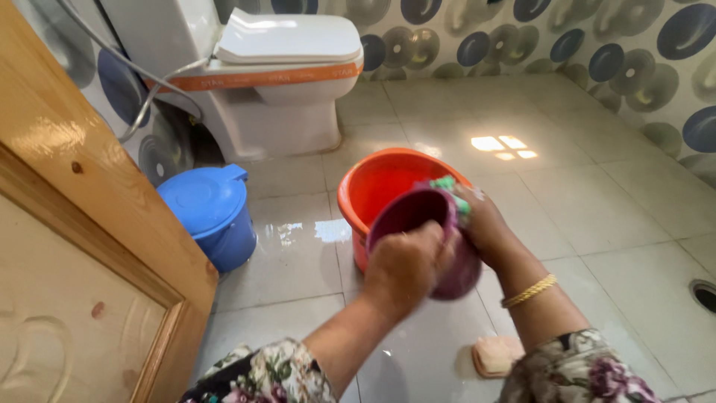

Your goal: The person lathers a cloth in a bucket and scrubs a plastic mug inside and out with the cloth.

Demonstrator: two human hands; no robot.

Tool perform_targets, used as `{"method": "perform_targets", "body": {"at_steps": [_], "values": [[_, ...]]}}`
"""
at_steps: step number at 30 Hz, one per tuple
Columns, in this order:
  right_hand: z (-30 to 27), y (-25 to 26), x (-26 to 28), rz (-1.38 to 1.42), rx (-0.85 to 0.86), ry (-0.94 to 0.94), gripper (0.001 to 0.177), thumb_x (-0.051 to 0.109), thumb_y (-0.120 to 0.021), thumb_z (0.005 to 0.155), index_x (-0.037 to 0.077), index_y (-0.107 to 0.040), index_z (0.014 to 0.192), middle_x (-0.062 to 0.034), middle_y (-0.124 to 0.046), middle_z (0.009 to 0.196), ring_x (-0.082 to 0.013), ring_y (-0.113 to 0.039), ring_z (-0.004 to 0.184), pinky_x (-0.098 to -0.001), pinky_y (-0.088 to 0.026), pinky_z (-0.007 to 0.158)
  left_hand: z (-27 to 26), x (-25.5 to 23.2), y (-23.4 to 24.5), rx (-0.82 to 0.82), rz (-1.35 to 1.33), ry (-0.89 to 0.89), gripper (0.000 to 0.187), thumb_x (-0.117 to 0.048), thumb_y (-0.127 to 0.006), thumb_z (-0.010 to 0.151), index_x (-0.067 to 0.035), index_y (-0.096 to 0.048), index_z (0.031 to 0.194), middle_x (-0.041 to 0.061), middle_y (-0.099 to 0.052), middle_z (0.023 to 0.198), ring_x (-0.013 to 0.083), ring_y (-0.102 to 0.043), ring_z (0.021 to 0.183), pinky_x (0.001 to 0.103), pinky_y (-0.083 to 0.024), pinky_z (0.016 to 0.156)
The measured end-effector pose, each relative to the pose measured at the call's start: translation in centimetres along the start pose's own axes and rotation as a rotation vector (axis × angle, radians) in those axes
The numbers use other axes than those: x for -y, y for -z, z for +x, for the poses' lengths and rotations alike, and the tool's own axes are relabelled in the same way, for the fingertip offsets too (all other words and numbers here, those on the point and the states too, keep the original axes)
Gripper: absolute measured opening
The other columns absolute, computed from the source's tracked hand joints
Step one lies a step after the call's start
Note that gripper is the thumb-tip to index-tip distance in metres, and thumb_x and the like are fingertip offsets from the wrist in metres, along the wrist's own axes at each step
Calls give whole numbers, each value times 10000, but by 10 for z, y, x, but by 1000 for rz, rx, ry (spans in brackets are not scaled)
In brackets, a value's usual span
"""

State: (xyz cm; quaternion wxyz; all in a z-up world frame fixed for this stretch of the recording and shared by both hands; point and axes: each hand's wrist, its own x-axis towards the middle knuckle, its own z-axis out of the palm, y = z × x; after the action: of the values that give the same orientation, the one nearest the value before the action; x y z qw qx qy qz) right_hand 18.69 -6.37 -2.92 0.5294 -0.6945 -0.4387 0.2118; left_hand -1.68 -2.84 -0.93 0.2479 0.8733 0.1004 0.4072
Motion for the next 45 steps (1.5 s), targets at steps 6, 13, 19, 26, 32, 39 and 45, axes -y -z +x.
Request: {"method": "perform_targets", "body": {"at_steps": [6,13,19,26,32,39,45], "values": [[-38,-74,39,-697,-247,515,147,91,-636,952,30,-690,1075,-179,-711,976,-355,-676,903,-442,-538,797,24,33,29,-261,-185,598,359,-328,-559,1012,-51,-623,792,173,-679,689,389,-668,644,498,-522,618],[8,-16,15,395,31,-267,318,184,-529,975,-58,-713,1068,-224,-720,1033,-350,-717,897,-437,-555,801,7,6,22,-124,-34,178,358,-329,-565,1036,-54,-626,814,205,-666,707,392,-668,667,476,-515,631],[-42,-95,58,-632,-144,444,262,177,-551,974,7,-693,1115,-208,-730,1033,-396,-673,950,-475,-524,835,23,66,26,-277,-289,652,367,-338,-549,1014,-37,-630,820,212,-697,721,390,-653,660,462,-505,621],[2,-36,34,-451,-127,197,345,197,-552,955,-13,-670,1202,-220,-714,1130,-398,-669,1065,-471,-518,940,16,28,37,-70,-85,390,385,-368,-593,992,-33,-632,805,241,-677,769,420,-657,731,474,-510,635],[-24,-69,59,-524,-120,225,275,217,-551,983,62,-696,1157,-188,-735,1091,-379,-680,1025,-455,-529,924,19,65,16,-173,-190,590,412,-361,-556,1027,-39,-632,783,207,-677,704,333,-629,616,431,-499,618],[-28,-69,53,-785,-347,746,347,150,-569,951,-39,-615,1238,-258,-702,1141,-417,-683,1057,-497,-518,956,22,50,32,-261,-297,646,351,-324,-566,1009,-34,-617,818,177,-634,645,237,-550,557,407,-488,580],[-12,-21,39,-107,-53,-71,321,194,-586,953,-17,-660,1183,-236,-715,1096,-385,-690,1029,-472,-539,919,17,33,15,-125,-141,267,395,-334,-600,1033,-20,-586,794,174,-607,705,288,-572,602,406,-461,595]]}}
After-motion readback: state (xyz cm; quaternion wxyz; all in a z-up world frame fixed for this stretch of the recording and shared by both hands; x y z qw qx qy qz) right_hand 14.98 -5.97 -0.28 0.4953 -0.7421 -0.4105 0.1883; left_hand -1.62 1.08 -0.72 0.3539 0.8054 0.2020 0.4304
